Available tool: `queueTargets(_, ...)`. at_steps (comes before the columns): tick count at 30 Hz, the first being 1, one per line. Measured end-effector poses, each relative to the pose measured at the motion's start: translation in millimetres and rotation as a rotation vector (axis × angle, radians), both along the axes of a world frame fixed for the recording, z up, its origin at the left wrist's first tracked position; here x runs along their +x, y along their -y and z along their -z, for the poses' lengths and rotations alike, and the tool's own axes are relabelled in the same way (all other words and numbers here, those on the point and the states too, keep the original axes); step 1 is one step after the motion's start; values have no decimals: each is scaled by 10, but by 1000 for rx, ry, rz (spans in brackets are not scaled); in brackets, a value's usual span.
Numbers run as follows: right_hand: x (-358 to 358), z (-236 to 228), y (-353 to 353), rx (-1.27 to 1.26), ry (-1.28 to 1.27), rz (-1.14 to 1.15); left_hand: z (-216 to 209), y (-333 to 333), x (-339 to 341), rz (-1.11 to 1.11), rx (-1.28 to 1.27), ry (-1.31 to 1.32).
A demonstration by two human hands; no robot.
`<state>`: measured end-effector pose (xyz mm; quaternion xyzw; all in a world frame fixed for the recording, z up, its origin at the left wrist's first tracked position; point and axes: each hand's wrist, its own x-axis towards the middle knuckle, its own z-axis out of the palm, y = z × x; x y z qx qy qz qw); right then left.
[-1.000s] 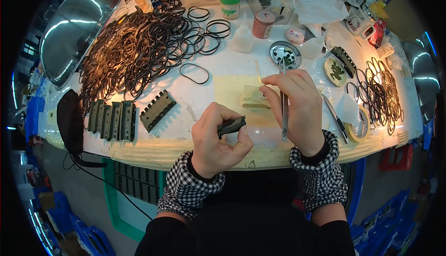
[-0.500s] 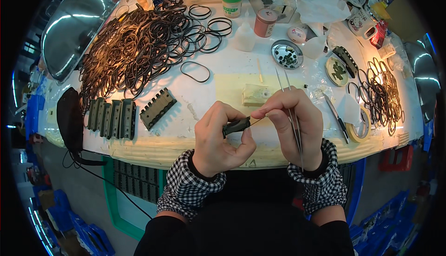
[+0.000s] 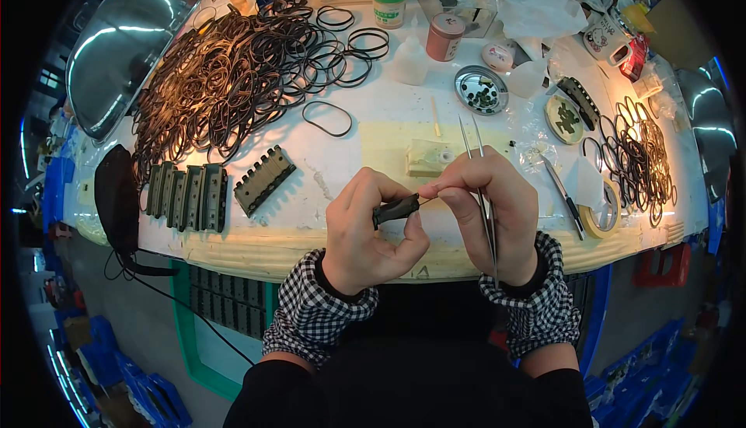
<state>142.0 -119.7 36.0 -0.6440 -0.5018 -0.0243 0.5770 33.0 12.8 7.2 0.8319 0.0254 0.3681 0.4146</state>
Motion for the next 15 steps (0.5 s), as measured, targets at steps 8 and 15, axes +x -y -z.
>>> queueTargets(8, 112, 60, -31, 41, 38, 290, 13, -35, -37, 17, -47, -17)
queueTargets(15, 213, 131, -72, -180, 359, 392, 0, -93, -61, 432, -1150, -52)
